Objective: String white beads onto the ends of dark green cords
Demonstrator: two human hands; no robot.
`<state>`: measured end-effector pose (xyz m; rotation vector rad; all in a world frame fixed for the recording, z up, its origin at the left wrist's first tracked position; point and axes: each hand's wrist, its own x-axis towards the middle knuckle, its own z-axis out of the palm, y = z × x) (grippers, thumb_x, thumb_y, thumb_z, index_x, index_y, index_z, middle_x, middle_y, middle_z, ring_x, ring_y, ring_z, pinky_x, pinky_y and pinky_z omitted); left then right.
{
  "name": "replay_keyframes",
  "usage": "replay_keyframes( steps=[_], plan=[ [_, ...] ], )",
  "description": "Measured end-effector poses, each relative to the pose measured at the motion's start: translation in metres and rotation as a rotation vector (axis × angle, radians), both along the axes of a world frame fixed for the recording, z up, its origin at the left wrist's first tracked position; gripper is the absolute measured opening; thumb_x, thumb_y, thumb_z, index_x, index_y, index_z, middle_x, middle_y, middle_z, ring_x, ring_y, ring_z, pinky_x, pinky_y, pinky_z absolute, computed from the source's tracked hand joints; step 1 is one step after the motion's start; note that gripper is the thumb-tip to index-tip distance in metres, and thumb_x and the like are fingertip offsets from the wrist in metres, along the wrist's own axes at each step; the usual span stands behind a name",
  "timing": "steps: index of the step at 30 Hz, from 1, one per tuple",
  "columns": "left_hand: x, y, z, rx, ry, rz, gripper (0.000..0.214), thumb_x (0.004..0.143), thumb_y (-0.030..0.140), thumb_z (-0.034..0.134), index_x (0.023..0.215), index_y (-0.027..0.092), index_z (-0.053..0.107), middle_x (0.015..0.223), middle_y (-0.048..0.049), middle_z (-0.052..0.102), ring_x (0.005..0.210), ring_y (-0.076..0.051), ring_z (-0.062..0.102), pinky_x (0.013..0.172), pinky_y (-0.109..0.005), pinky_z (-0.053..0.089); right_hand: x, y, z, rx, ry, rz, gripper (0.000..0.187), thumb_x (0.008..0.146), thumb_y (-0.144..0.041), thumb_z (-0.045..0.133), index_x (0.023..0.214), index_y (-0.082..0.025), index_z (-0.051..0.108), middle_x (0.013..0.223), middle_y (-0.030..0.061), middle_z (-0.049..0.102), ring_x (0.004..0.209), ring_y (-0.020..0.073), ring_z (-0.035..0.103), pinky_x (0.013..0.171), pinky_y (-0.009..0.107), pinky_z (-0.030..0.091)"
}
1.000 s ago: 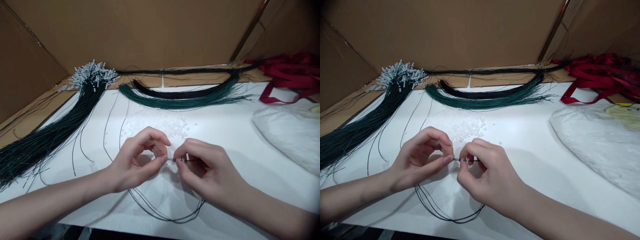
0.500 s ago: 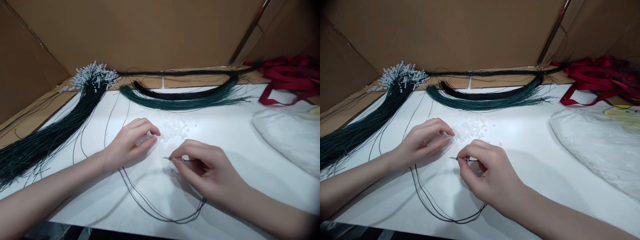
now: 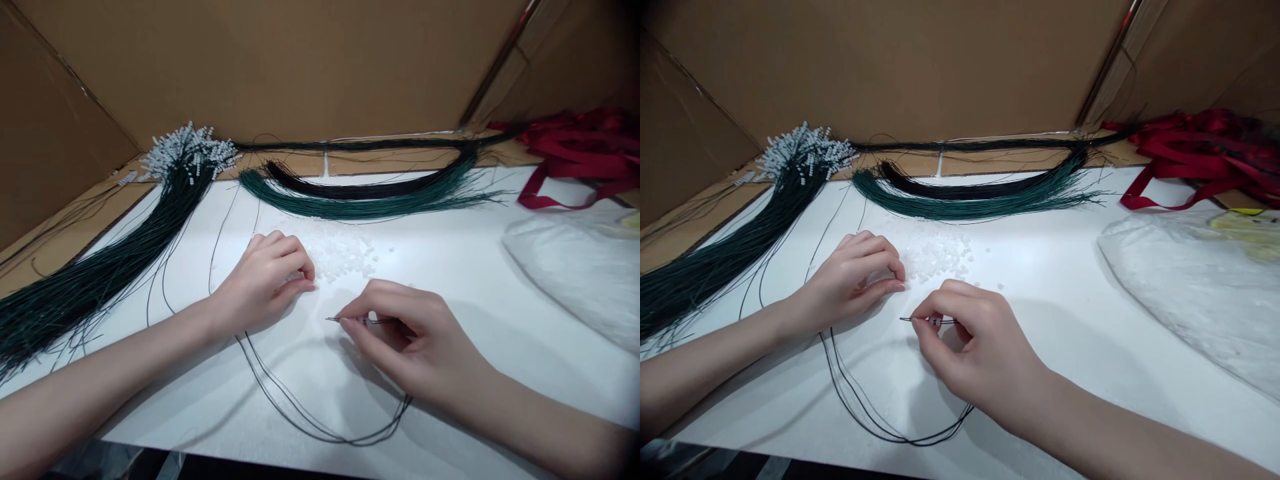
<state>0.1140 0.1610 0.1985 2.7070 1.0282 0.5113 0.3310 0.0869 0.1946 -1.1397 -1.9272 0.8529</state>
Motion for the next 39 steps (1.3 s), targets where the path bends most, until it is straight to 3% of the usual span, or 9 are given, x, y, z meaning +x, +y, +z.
replay_keyframes(
  steps=[6, 9, 13, 17, 25, 31, 39],
  plan=[
    [0.001, -0.001, 0.001, 0.019, 0.021, -0.022, 0.008, 0.093, 0.019, 0.058, 0.087, 0.016, 0.062, 0.090, -0.0025, 0.062, 0.086, -0.019, 0.048, 0.077, -0.035, 0.030, 0.001, 0.000, 0.001, -0.029, -0.007, 0.012, 0.014, 0.084, -0.010, 0.060, 0.083, -0.017, 0.073, 0.074, 0.0005, 0.064, 0.054, 0.0073, 0.046, 0.047, 0.022, 0.034],
    [0.000, -0.003, 0.003, -0.020, -0.045, -0.066, 0.010, 0.095, 0.016, 0.055, 0.087, 0.014, 0.060, 0.090, -0.0040, 0.061, 0.085, -0.017, 0.050, 0.078, -0.033, 0.035, 0.002, 0.000, 0.002, -0.030, -0.007, 0.011, 0.014, 0.083, -0.010, 0.060, 0.083, -0.017, 0.073, 0.074, 0.0003, 0.064, 0.053, 0.0074, 0.045, 0.046, 0.023, 0.033],
    [0.000, -0.008, 0.009, -0.200, -0.151, -0.113, 0.007, 0.096, 0.015, 0.053, 0.091, 0.014, 0.059, 0.089, -0.0028, 0.061, 0.080, -0.012, 0.055, 0.070, -0.024, 0.043, 0.002, 0.000, 0.002, -0.024, -0.016, -0.007, 0.015, 0.083, -0.008, 0.060, 0.081, -0.017, 0.072, 0.071, -0.0005, 0.061, 0.052, 0.0072, 0.043, 0.045, 0.023, 0.031],
    [0.001, -0.013, 0.011, -0.306, -0.239, -0.069, 0.005, 0.091, 0.012, 0.059, 0.090, 0.015, 0.063, 0.085, 0.0007, 0.067, 0.076, -0.009, 0.061, 0.066, -0.019, 0.047, 0.002, 0.001, 0.001, -0.023, -0.011, -0.020, 0.015, 0.082, -0.008, 0.060, 0.081, -0.017, 0.072, 0.068, -0.0013, 0.058, 0.051, 0.0071, 0.042, 0.045, 0.023, 0.030],
    [0.002, -0.017, 0.006, -0.450, -0.472, -0.076, 0.012, 0.092, 0.013, 0.060, 0.091, 0.018, 0.070, 0.090, -0.0012, 0.067, 0.083, -0.011, 0.062, 0.073, -0.021, 0.048, 0.001, 0.002, 0.004, -0.031, 0.010, -0.041, 0.011, 0.082, -0.012, 0.062, 0.076, -0.018, 0.070, 0.068, -0.0006, 0.058, 0.048, 0.0065, 0.038, 0.043, 0.023, 0.029],
    [0.007, -0.022, 0.006, -0.696, -0.581, -0.055, 0.008, 0.091, 0.015, 0.062, 0.088, 0.015, 0.069, 0.085, -0.0017, 0.064, 0.076, -0.010, 0.058, 0.065, -0.020, 0.045, 0.001, 0.003, 0.002, -0.022, 0.010, -0.050, 0.012, 0.084, -0.014, 0.061, 0.076, -0.019, 0.069, 0.067, -0.0002, 0.059, 0.050, 0.0081, 0.041, 0.044, 0.024, 0.028],
    [0.008, -0.024, 0.001, -0.933, -0.716, -0.093, 0.015, 0.083, 0.010, 0.072, 0.096, 0.019, 0.072, 0.090, -0.0010, 0.065, 0.080, -0.009, 0.060, 0.072, -0.017, 0.049, 0.001, 0.004, 0.007, -0.034, 0.024, -0.071, 0.013, 0.084, -0.012, 0.062, 0.074, -0.019, 0.068, 0.066, -0.0012, 0.058, 0.050, 0.0078, 0.040, 0.043, 0.024, 0.030]
  ],
)
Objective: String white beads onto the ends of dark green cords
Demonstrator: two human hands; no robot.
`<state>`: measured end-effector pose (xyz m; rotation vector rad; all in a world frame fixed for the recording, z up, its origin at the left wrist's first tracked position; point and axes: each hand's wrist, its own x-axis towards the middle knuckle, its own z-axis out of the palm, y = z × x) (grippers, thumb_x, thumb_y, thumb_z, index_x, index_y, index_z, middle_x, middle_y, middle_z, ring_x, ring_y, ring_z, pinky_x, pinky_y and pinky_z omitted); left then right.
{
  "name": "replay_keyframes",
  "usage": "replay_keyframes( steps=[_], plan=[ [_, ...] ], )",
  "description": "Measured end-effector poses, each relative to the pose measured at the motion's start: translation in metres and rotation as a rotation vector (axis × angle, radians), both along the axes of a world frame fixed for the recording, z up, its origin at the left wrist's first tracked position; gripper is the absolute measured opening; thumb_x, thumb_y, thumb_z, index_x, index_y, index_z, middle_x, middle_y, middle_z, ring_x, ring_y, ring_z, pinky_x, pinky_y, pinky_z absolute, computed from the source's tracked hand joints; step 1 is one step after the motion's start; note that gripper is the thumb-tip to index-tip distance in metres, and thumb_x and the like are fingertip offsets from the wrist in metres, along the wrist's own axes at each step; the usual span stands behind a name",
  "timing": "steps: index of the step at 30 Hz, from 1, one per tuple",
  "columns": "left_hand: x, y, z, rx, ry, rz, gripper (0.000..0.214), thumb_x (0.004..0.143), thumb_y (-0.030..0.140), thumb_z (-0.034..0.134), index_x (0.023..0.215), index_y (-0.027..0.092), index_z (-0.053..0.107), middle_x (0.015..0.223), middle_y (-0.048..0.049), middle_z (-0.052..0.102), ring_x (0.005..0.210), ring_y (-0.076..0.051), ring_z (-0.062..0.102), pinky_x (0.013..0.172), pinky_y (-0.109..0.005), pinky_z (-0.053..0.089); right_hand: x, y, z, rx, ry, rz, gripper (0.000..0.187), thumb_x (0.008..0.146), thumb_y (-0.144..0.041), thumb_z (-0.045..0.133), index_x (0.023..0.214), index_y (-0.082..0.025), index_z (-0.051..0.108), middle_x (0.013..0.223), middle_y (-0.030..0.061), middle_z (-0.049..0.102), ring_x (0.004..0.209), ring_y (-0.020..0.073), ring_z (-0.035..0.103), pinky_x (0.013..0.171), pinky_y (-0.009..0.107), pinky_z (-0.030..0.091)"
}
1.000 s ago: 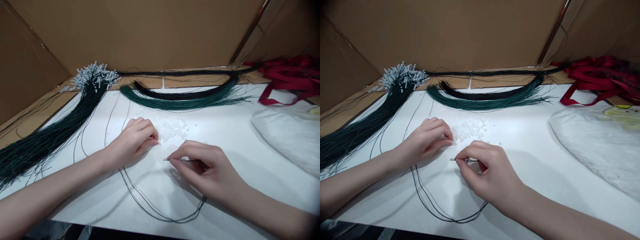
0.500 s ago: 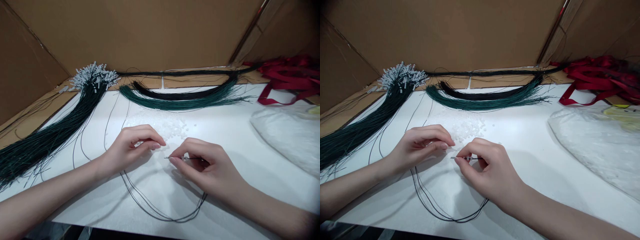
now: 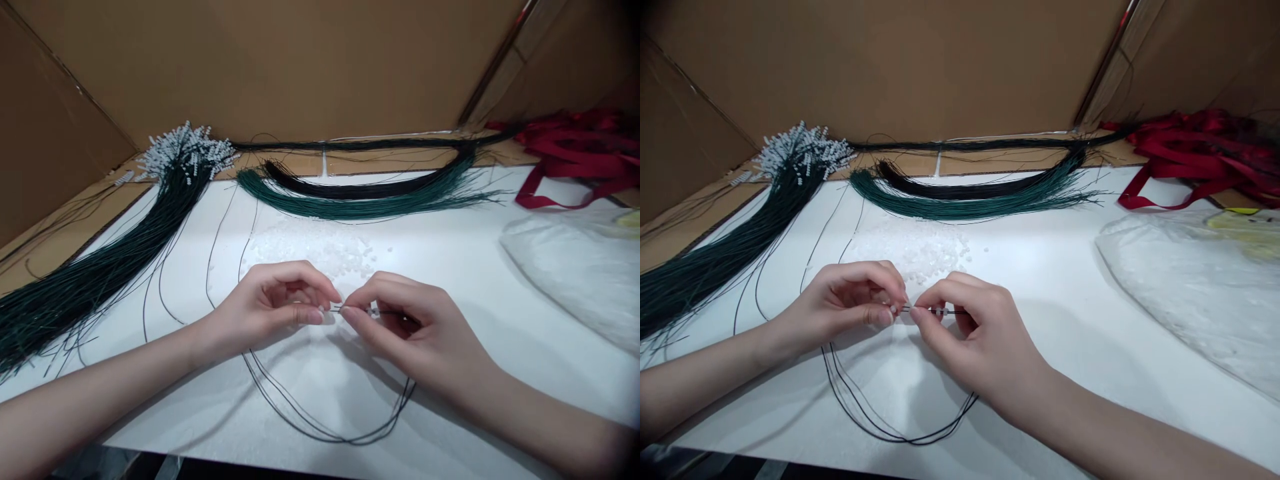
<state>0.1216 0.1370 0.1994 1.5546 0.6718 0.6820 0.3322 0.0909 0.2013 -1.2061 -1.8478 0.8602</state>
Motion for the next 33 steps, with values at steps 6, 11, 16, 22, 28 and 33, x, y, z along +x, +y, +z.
replay_keyframes(
  steps=[6, 11, 16, 22, 28, 33],
  plan=[
    [0.0024, 0.0000, -0.0046, -0.063, -0.094, 0.020, 0.017, 0.083, 0.007, 0.072, 0.095, 0.019, 0.073, 0.089, -0.0016, 0.069, 0.079, -0.009, 0.064, 0.072, -0.016, 0.053, 0.0007, 0.0004, -0.0002, 0.005, -0.001, 0.006, 0.014, 0.085, -0.014, 0.062, 0.075, -0.019, 0.070, 0.065, -0.0005, 0.059, 0.050, 0.0083, 0.042, 0.044, 0.024, 0.030],
    [0.0029, -0.0007, -0.0046, -0.059, -0.095, 0.054, 0.014, 0.083, 0.008, 0.072, 0.090, 0.020, 0.075, 0.089, -0.0018, 0.071, 0.080, -0.009, 0.065, 0.070, -0.015, 0.052, 0.0008, -0.0010, -0.0019, 0.009, 0.018, 0.010, 0.014, 0.086, -0.015, 0.062, 0.077, -0.019, 0.072, 0.067, 0.0003, 0.060, 0.052, 0.0086, 0.044, 0.045, 0.024, 0.031],
    [0.0030, 0.0000, -0.0065, -0.030, -0.054, 0.081, 0.007, 0.085, 0.013, 0.071, 0.087, 0.019, 0.076, 0.085, -0.0032, 0.070, 0.078, -0.011, 0.063, 0.069, -0.020, 0.050, 0.0008, -0.0017, -0.0032, 0.012, 0.038, 0.013, 0.014, 0.086, -0.015, 0.061, 0.078, -0.019, 0.072, 0.067, 0.0001, 0.059, 0.052, 0.0083, 0.044, 0.045, 0.024, 0.030],
    [0.0039, 0.0007, -0.0081, -0.033, -0.079, 0.057, 0.004, 0.086, 0.014, 0.068, 0.083, 0.016, 0.071, 0.080, -0.0029, 0.064, 0.073, -0.011, 0.058, 0.065, -0.021, 0.047, 0.0007, -0.0018, -0.0037, 0.007, 0.057, 0.016, 0.014, 0.084, -0.013, 0.061, 0.076, -0.018, 0.071, 0.067, -0.0006, 0.057, 0.052, 0.0076, 0.042, 0.044, 0.024, 0.030],
    [0.0043, -0.0021, -0.0082, -0.100, -0.106, 0.014, 0.010, 0.084, 0.011, 0.071, 0.091, 0.018, 0.068, 0.086, -0.0017, 0.065, 0.076, -0.010, 0.060, 0.069, -0.020, 0.050, 0.0005, -0.0020, -0.0035, -0.012, 0.054, 0.012, 0.013, 0.084, -0.013, 0.061, 0.075, -0.019, 0.069, 0.067, -0.0005, 0.057, 0.052, 0.0079, 0.042, 0.043, 0.024, 0.028],
    [0.0063, -0.0037, -0.0106, -0.140, -0.164, 0.026, 0.021, 0.079, 0.006, 0.074, 0.095, 0.018, 0.067, 0.086, -0.0005, 0.065, 0.075, -0.009, 0.062, 0.070, -0.018, 0.053, -0.0007, -0.0037, -0.0028, -0.017, 0.073, 0.005, 0.013, 0.084, -0.014, 0.062, 0.074, -0.019, 0.069, 0.068, 0.0002, 0.058, 0.050, 0.0075, 0.040, 0.041, 0.024, 0.026]
  ],
)
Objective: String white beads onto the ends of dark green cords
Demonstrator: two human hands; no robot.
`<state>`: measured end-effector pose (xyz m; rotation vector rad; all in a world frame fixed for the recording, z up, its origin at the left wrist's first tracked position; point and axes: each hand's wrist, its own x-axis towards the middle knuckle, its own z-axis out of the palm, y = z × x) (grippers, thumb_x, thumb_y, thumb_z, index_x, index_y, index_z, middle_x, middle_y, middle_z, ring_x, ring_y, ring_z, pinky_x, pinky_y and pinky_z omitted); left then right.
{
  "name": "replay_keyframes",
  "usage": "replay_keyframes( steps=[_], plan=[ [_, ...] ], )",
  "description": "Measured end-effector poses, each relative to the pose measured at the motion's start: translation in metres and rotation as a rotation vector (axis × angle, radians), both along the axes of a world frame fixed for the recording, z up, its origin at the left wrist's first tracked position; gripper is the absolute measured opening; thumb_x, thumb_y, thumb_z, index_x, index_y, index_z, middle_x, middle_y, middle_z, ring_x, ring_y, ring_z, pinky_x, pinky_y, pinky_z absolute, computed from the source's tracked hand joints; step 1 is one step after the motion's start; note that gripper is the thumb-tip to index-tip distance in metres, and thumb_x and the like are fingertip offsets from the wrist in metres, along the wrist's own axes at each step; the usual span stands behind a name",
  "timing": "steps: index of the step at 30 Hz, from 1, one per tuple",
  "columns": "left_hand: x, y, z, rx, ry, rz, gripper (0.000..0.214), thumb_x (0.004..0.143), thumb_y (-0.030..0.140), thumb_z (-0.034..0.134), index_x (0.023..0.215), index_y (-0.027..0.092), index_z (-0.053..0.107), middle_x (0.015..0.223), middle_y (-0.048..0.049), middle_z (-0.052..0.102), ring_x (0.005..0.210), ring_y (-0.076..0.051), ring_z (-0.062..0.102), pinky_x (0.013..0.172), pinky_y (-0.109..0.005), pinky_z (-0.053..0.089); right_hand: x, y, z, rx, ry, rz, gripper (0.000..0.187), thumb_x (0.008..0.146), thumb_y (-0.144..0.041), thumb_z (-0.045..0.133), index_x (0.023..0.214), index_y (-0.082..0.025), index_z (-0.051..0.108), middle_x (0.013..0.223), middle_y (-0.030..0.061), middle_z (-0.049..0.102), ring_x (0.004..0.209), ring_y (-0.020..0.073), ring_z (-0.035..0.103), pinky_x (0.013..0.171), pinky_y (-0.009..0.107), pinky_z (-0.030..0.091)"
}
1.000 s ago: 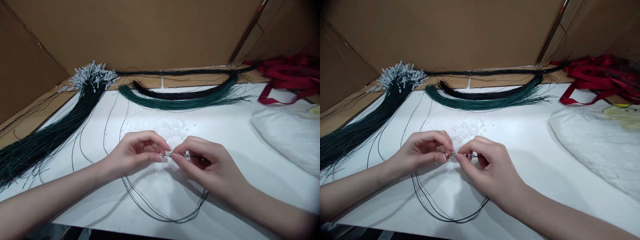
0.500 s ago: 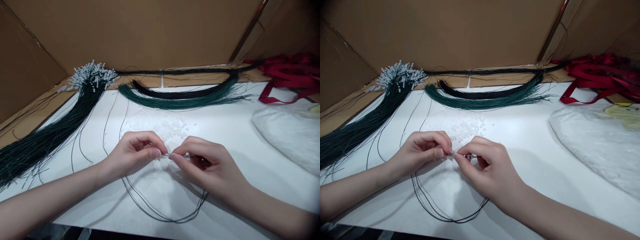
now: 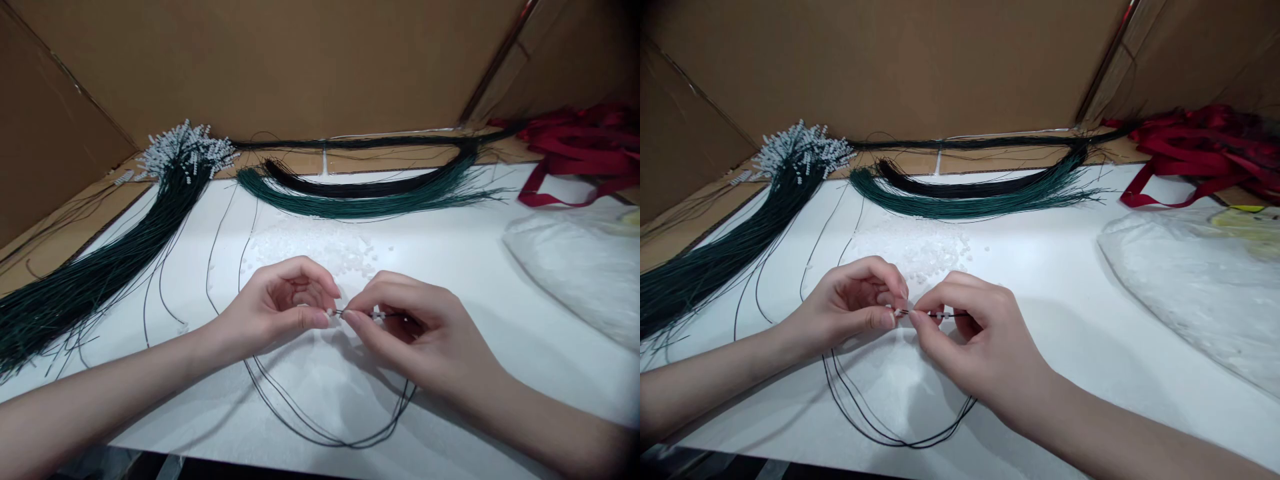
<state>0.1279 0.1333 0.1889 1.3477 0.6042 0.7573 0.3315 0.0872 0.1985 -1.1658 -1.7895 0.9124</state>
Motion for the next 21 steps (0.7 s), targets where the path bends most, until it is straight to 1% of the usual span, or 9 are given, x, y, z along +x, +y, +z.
replay_keyframes(
  steps=[5, 10, 14, 17, 21],
  plan=[
    [0.0019, -0.0008, -0.0013, -0.043, -0.040, -0.022, 0.022, 0.080, 0.004, 0.072, 0.095, 0.020, 0.067, 0.087, 0.0004, 0.065, 0.077, -0.008, 0.063, 0.072, -0.017, 0.053, -0.0009, -0.0009, -0.0012, 0.021, 0.009, -0.018, 0.013, 0.082, -0.012, 0.063, 0.073, -0.019, 0.070, 0.066, 0.0004, 0.058, 0.048, 0.0070, 0.038, 0.040, 0.024, 0.024],
    [0.0024, -0.0008, -0.0018, -0.024, -0.020, -0.021, 0.021, 0.081, 0.004, 0.072, 0.095, 0.019, 0.068, 0.087, 0.0004, 0.065, 0.078, -0.007, 0.061, 0.073, -0.016, 0.052, -0.0013, -0.0011, -0.0016, 0.033, 0.021, -0.012, 0.014, 0.081, -0.010, 0.063, 0.073, -0.018, 0.070, 0.067, 0.0002, 0.059, 0.049, 0.0064, 0.039, 0.040, 0.023, 0.025],
    [0.0017, 0.0000, -0.0035, -0.042, -0.069, 0.002, 0.023, 0.080, 0.003, 0.073, 0.096, 0.019, 0.067, 0.089, 0.0003, 0.066, 0.078, -0.007, 0.062, 0.073, -0.015, 0.052, -0.0015, -0.0021, -0.0013, 0.020, 0.011, -0.018, 0.014, 0.082, -0.011, 0.063, 0.073, -0.019, 0.069, 0.067, 0.0004, 0.059, 0.049, 0.0069, 0.039, 0.041, 0.024, 0.025],
    [0.0015, -0.0004, -0.0038, -0.043, -0.071, -0.011, 0.023, 0.080, 0.003, 0.073, 0.096, 0.019, 0.067, 0.088, 0.0008, 0.065, 0.078, -0.007, 0.062, 0.074, -0.016, 0.052, -0.0015, -0.0025, -0.0016, 0.022, 0.017, -0.016, 0.014, 0.082, -0.011, 0.062, 0.074, -0.019, 0.069, 0.068, 0.0005, 0.059, 0.049, 0.0069, 0.039, 0.041, 0.024, 0.024],
    [0.0015, -0.0014, -0.0024, -0.024, -0.040, -0.020, 0.018, 0.081, 0.005, 0.073, 0.093, 0.018, 0.067, 0.087, 0.0005, 0.064, 0.077, -0.007, 0.059, 0.072, -0.016, 0.050, -0.0014, -0.0023, -0.0022, 0.035, 0.024, -0.021, 0.014, 0.082, -0.010, 0.062, 0.073, -0.018, 0.070, 0.067, -0.0002, 0.059, 0.049, 0.0064, 0.039, 0.041, 0.024, 0.024]
  ],
)
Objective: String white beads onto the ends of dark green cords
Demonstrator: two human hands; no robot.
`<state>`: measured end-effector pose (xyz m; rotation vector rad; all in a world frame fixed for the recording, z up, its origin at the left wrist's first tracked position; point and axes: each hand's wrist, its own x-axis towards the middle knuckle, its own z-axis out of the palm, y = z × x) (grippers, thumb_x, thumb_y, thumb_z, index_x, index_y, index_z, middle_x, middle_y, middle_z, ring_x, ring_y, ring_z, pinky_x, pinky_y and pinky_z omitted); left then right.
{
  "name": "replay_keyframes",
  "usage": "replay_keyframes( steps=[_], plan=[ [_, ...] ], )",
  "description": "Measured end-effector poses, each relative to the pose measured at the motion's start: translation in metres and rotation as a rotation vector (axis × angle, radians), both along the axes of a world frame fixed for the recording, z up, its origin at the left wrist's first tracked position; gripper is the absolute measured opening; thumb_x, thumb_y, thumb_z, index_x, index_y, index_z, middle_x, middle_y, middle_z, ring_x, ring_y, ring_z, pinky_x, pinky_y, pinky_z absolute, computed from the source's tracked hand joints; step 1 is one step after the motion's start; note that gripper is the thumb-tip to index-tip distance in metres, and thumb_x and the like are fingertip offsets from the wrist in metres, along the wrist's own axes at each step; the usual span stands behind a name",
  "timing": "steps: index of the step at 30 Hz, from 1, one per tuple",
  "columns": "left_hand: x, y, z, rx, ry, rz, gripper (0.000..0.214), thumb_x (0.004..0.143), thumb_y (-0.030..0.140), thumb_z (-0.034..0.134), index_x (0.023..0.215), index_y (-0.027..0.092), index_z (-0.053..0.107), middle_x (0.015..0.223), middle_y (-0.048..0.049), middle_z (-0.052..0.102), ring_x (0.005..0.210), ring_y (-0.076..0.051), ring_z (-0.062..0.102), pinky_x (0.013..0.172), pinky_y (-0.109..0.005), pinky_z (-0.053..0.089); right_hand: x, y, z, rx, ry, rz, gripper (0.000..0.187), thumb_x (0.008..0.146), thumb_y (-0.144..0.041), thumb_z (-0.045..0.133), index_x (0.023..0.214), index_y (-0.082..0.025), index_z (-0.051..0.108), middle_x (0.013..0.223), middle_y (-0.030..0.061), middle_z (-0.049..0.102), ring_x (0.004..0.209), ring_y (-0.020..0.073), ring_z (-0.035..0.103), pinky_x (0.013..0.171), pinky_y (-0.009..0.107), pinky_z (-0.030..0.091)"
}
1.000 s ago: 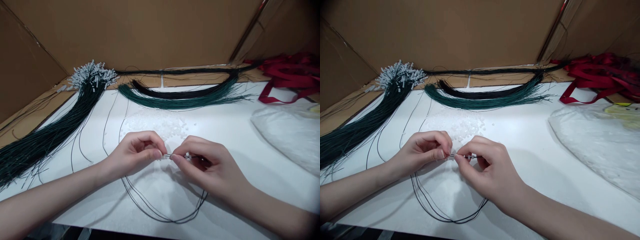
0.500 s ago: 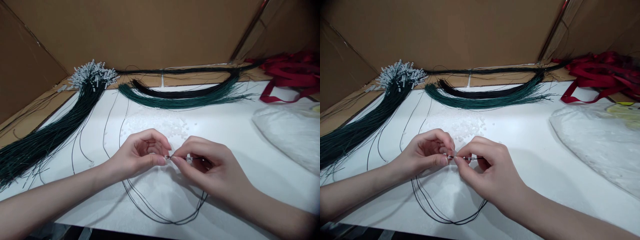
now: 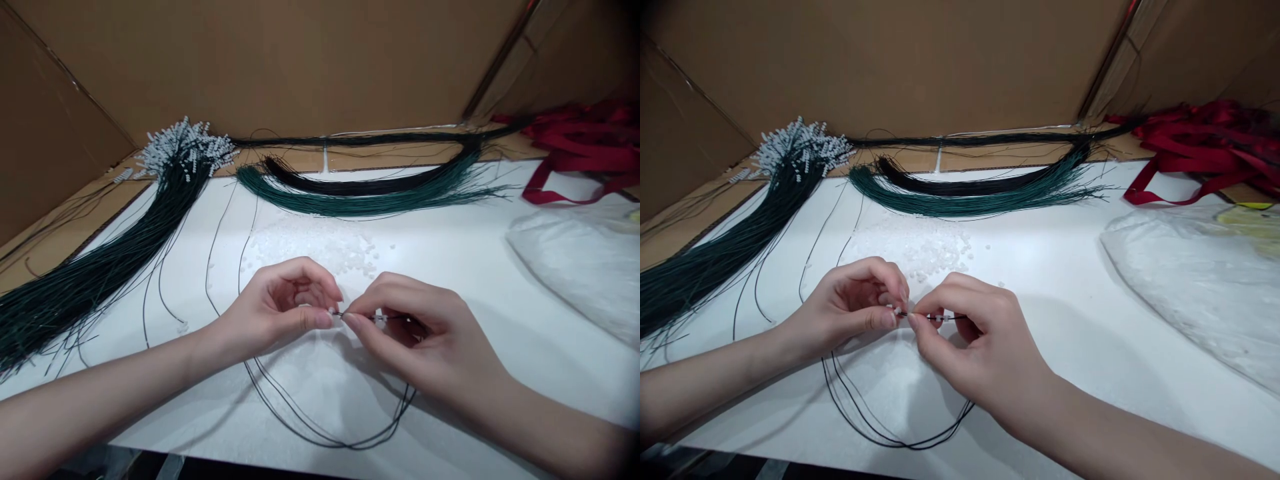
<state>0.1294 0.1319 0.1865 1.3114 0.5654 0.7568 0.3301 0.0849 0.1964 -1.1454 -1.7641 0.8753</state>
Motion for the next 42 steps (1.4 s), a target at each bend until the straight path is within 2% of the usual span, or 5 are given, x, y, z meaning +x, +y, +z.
replay_keyframes(
  steps=[20, 25, 30, 42],
  plan=[
    [0.0000, 0.0020, -0.0004, 0.044, 0.052, 0.004, 0.018, 0.082, 0.010, 0.074, 0.095, 0.020, 0.066, 0.087, 0.0006, 0.063, 0.078, -0.008, 0.059, 0.073, -0.017, 0.050, 0.0006, -0.0001, -0.0016, -0.005, -0.014, 0.032, 0.013, 0.082, -0.009, 0.063, 0.074, -0.017, 0.069, 0.069, -0.0013, 0.060, 0.049, 0.0054, 0.037, 0.040, 0.022, 0.027],
    [-0.0005, 0.0000, 0.0019, 0.103, 0.067, 0.003, 0.015, 0.083, 0.010, 0.073, 0.094, 0.019, 0.067, 0.089, 0.0000, 0.064, 0.081, -0.009, 0.059, 0.075, -0.018, 0.050, 0.0002, -0.0003, -0.0023, 0.004, -0.020, -0.004, 0.014, 0.080, -0.008, 0.062, 0.072, -0.017, 0.069, 0.067, -0.0014, 0.059, 0.049, 0.0054, 0.037, 0.041, 0.022, 0.027],
    [-0.0002, -0.0012, 0.0036, 0.146, 0.097, 0.018, 0.015, 0.083, 0.009, 0.073, 0.094, 0.018, 0.067, 0.089, 0.0003, 0.064, 0.081, -0.009, 0.059, 0.074, -0.018, 0.049, 0.0013, 0.0007, 0.0019, -0.003, -0.043, 0.023, 0.014, 0.079, -0.007, 0.062, 0.071, -0.015, 0.070, 0.067, -0.0002, 0.060, 0.048, 0.0054, 0.039, 0.040, 0.021, 0.029],
    [0.0006, -0.0025, 0.0038, 0.165, 0.141, 0.038, 0.012, 0.084, 0.013, 0.072, 0.094, 0.018, 0.067, 0.089, -0.0019, 0.064, 0.082, -0.012, 0.060, 0.074, -0.023, 0.048, -0.0010, 0.0020, 0.0033, 0.050, -0.057, 0.027, 0.015, 0.078, -0.006, 0.062, 0.069, -0.014, 0.070, 0.063, 0.0005, 0.057, 0.047, 0.0055, 0.039, 0.039, 0.021, 0.028]
  ],
)
